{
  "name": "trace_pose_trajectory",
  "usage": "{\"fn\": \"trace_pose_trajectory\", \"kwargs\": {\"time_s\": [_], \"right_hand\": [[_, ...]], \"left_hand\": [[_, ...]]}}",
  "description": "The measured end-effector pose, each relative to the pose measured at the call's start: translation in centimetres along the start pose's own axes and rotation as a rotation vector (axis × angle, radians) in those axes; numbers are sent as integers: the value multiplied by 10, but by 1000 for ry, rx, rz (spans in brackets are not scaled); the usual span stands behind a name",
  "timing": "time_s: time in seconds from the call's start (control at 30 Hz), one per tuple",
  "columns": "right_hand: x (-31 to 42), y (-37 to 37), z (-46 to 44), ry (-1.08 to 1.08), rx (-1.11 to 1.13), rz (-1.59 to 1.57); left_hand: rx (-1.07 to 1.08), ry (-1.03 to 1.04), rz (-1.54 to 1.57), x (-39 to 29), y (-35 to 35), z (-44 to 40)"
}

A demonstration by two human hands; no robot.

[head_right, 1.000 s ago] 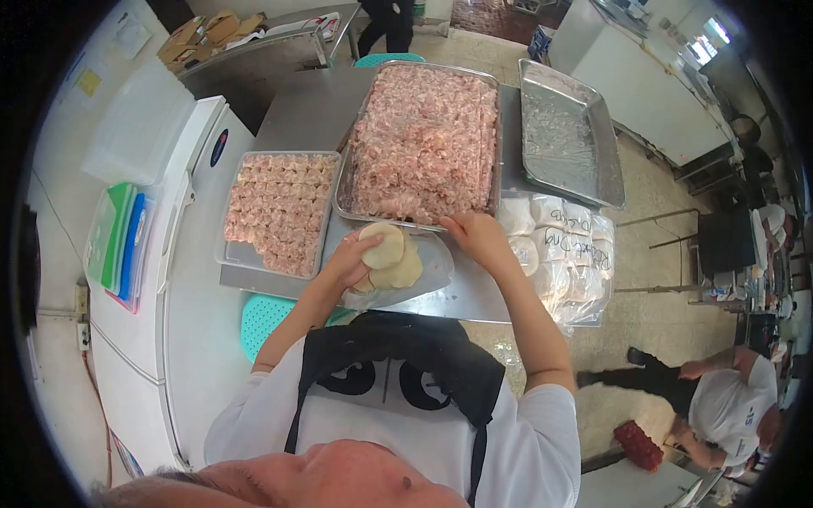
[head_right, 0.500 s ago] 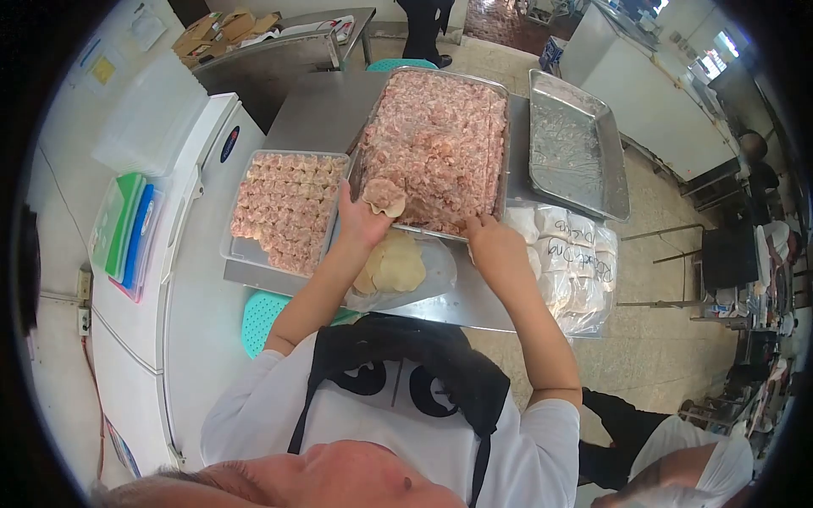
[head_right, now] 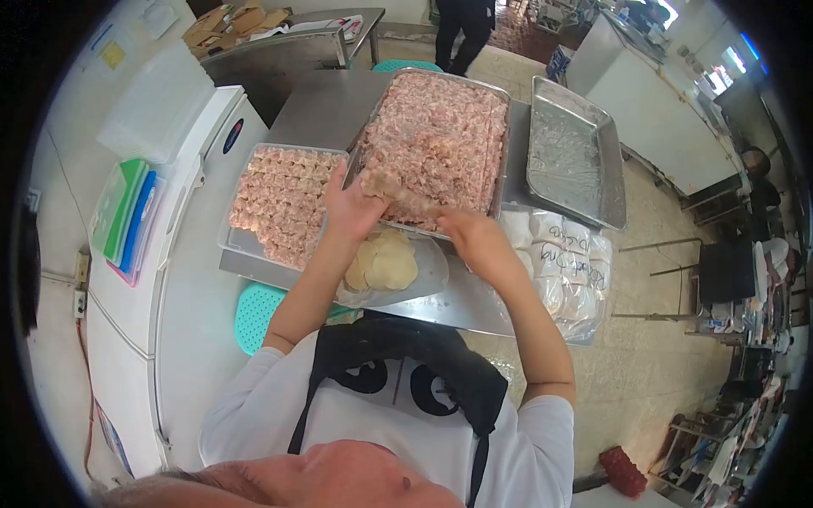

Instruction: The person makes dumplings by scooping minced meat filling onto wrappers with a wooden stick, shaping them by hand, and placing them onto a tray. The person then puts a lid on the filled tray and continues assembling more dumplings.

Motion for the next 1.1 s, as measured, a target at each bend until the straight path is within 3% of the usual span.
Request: {"fn": "trace_pose_trajectory", "kwargs": {"time_s": [0.07,0.1,0.17,0.2,0.27,0.3,0.37,0.5,0.57,0.6,0.67,0.7,0.77,0.8,0.87,0.93,1.0,1.07,1.1], "right_hand": [[-22,-16,2,262,-107,-332],[-24,-21,3,259,-109,-331],[-32,-8,12,432,160,-447],[-28,-16,11,425,163,-447],[-16,-29,12,354,210,-422],[-18,-27,15,346,214,-423],[-18,-20,18,191,141,-451],[-53,16,27,224,184,-530],[-74,26,29,119,134,-505],[-80,23,27,113,137,-508],[-94,9,19,68,53,-63],[-85,7,19,56,53,-64],[-61,-11,22,81,-161,-16],[-62,6,25,28,-86,51],[-109,41,29,51,29,183],[-130,41,28,137,208,285],[-134,19,33,125,146,181],[-127,-7,37,205,72,-3],[-117,-18,36,202,71,-3]], "left_hand": [[279,129,-406,-3,18,10],[281,131,-406,-5,19,17],[367,403,-1143,-5,35,37],[363,410,-1140,-4,41,42],[651,1023,-1555,0,77,73],[643,1030,-1554,-2,80,71],[758,464,-1727,22,64,50],[624,688,-1931,20,40,25],[482,906,-2011,16,35,23],[473,911,-2012,17,26,9],[244,529,-1854,14,-11,-43],[235,541,-1851,17,-12,-43],[172,910,-1698,9,3,-30],[164,919,-1694,8,11,-27],[218,634,-2089,28,15,-28],[140,674,-1933,22,4,-24],[74,712,-1783,10,9,-7],[218,428,-1718,25,32,26],[217,431,-1718,26,29,23]]}}
Point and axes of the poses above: each hand's wrist, its own z-axis away from the middle knuckle, its own y-axis out of the palm, x = y × z, the point moved 8 cm from there along -z, towards the middle knuckle, and after that the axes turned 11 degrees about -x, right-handed, at the moved point
